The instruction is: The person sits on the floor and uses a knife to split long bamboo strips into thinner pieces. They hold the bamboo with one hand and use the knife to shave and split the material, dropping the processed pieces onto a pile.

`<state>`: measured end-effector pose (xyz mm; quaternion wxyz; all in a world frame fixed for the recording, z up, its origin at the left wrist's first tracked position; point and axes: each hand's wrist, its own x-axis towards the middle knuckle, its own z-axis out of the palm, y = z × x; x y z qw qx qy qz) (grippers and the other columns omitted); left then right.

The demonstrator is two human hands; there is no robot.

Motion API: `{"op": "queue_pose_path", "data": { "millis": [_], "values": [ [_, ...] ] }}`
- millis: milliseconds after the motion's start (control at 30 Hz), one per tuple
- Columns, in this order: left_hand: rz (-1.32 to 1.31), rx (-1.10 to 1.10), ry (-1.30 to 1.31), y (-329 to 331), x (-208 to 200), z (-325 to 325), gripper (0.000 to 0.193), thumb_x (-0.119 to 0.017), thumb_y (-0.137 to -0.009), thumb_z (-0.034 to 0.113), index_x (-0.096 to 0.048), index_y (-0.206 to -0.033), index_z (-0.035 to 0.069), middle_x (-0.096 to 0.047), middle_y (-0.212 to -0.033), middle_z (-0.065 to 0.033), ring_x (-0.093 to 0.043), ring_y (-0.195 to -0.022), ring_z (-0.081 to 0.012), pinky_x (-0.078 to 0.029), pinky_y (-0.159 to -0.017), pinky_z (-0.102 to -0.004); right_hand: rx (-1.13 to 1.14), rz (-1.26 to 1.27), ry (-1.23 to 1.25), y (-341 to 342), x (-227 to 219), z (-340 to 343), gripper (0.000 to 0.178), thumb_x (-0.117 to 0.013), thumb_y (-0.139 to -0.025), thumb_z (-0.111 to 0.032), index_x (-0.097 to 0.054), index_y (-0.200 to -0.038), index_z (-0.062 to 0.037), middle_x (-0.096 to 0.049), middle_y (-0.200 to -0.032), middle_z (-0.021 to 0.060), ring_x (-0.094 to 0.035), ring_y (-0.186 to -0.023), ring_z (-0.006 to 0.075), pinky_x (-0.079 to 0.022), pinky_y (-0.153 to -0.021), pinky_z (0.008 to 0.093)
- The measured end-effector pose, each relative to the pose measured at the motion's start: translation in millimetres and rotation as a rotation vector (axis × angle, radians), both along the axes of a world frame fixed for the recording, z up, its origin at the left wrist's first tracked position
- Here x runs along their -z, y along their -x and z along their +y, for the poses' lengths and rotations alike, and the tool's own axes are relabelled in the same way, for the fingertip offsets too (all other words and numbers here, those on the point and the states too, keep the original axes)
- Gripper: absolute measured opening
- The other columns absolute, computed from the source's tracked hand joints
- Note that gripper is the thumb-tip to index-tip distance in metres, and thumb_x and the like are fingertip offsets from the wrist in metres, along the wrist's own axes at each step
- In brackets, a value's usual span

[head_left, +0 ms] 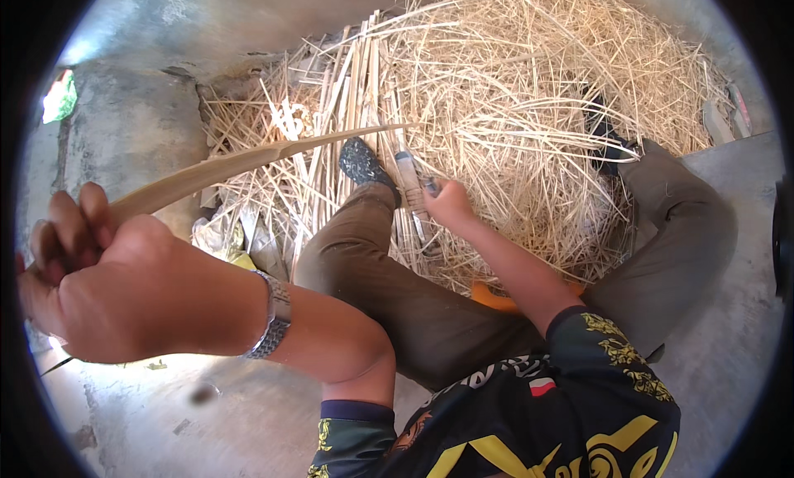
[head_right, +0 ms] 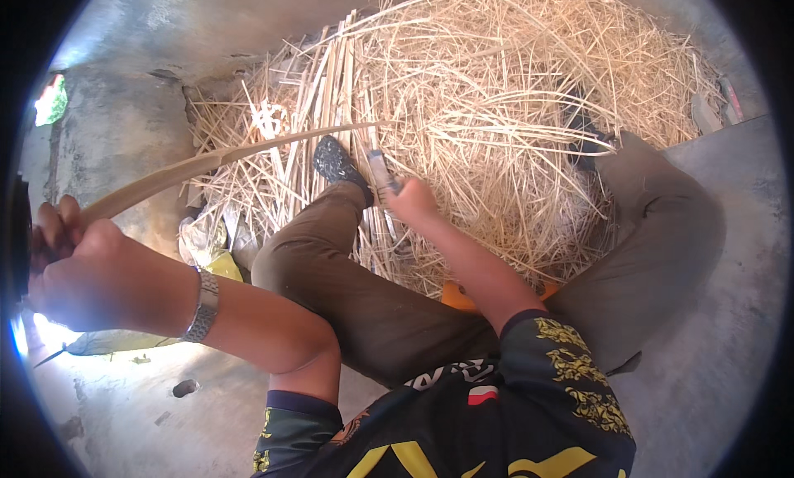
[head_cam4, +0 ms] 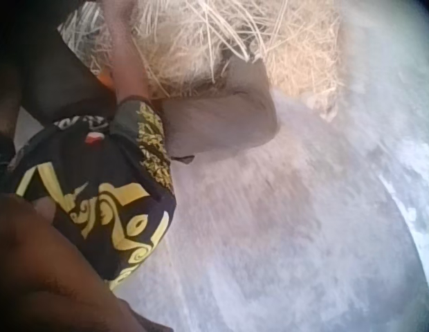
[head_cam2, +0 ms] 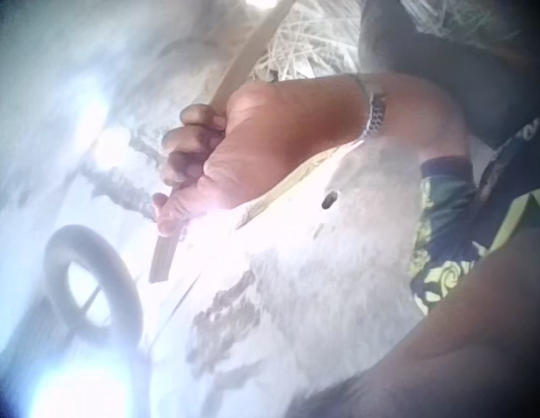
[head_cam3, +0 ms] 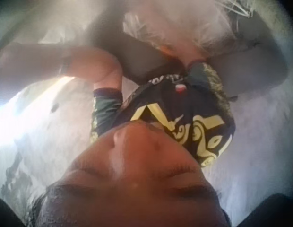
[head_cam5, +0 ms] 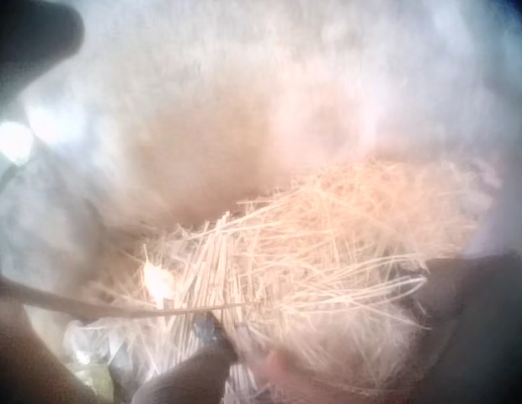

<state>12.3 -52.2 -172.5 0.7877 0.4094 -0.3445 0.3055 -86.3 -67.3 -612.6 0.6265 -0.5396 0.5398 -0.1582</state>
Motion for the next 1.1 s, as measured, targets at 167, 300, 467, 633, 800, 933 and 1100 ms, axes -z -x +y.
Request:
{"op": "queue_pose_path", "data": {
  "millis": [167, 300, 467, 633, 800, 933, 1100],
  "values": [
    [-0.038, 0.085, -0.012, -30, 1, 12, 0.02, -0.061, -0.097, 0.016, -0.049, -0.098, -0.001, -0.041, -0.07, -0.0083, -0.039, -0.053, -0.0185, -0.036, -0.05, -0.031, -0.039, 0.291, 0.01, 8, 7, -17, 0.031, -0.067, -0.087, -0.028, -0.072, -0.095, 0.0016, -0.072, -0.089, 0.0202, -0.072, -0.079, 0.0334, -0.056, -0.073, 0.0443],
    [-0.273, 0.281, -0.158, -47, 1, 25, 0.017, -0.061, -0.094, 0.005, -0.049, -0.098, -0.006, -0.05, -0.078, -0.0126, -0.049, -0.06, -0.0182, -0.043, -0.058, -0.0297, -0.064, 0.162, -0.044, 6, -18, 1, 0.03, -0.069, -0.085, -0.026, -0.073, -0.099, -0.0002, -0.073, -0.094, 0.021, -0.072, -0.087, 0.0346, -0.056, -0.077, 0.0443],
    [-0.291, 0.333, -0.143, -61, 6, 25, 0.014, -0.059, -0.094, 0.001, -0.048, -0.099, -0.006, -0.056, -0.083, -0.0134, -0.057, -0.067, -0.0185, -0.052, -0.066, -0.0293, 0.061, 0.302, -0.175, 5, 33, -14, 0.029, -0.068, -0.085, -0.026, -0.073, -0.102, -0.0021, -0.073, -0.091, 0.0186, -0.072, -0.087, 0.0331, -0.057, -0.077, 0.043],
    [-0.358, 0.358, -0.184, -79, 10, 37, 0.013, -0.058, -0.094, -0.004, -0.047, -0.1, -0.006, -0.062, -0.088, -0.0142, -0.066, -0.074, -0.0188, -0.06, -0.074, -0.0289, 0.05, 0.152, 0.15, -33, 15, 14, 0.028, -0.069, -0.085, -0.028, -0.073, -0.098, -0.0037, -0.073, -0.091, 0.0186, -0.072, -0.086, 0.0333, -0.057, -0.075, 0.0439],
    [-0.196, 0.238, -0.089, -73, 1, 29, 0.009, -0.054, -0.096, 0.001, -0.046, -0.099, -0.003, -0.056, -0.085, -0.0127, -0.059, -0.071, -0.0187, -0.054, -0.07, -0.0304, -0.027, 0.284, -0.056, -10, 56, -3, 0.03, -0.069, -0.085, -0.03, -0.075, -0.099, -0.0039, -0.073, -0.093, 0.0195, -0.072, -0.087, 0.035, -0.057, -0.075, 0.0452],
    [-0.054, 0.118, -0.061, -43, 1, 19, 0.014, -0.055, -0.099, 0.013, -0.046, -0.095, 0.003, -0.038, -0.073, -0.008, -0.033, -0.053, -0.0168, -0.03, -0.05, -0.0309, 0.031, 0.381, 0.012, -8, 56, -19, 0.027, -0.068, -0.087, -0.027, -0.075, -0.096, -0.0031, -0.073, -0.088, 0.0169, -0.071, -0.077, 0.0287, -0.056, -0.068, 0.0423],
    [-0.161, -0.02, -0.21, -68, 5, 37, 0.014, -0.053, -0.1, 0.012, -0.046, -0.097, 0.0, -0.046, -0.079, -0.0109, -0.045, -0.061, -0.0179, -0.042, -0.06, -0.0313, -0.097, 0.111, 0.061, -19, 16, -9, 0.018, -0.064, -0.093, -0.023, -0.071, -0.093, -0.0068, -0.066, -0.074, 0.0056, -0.056, -0.055, 0.0118, -0.048, -0.052, 0.0305]
  ]
}}
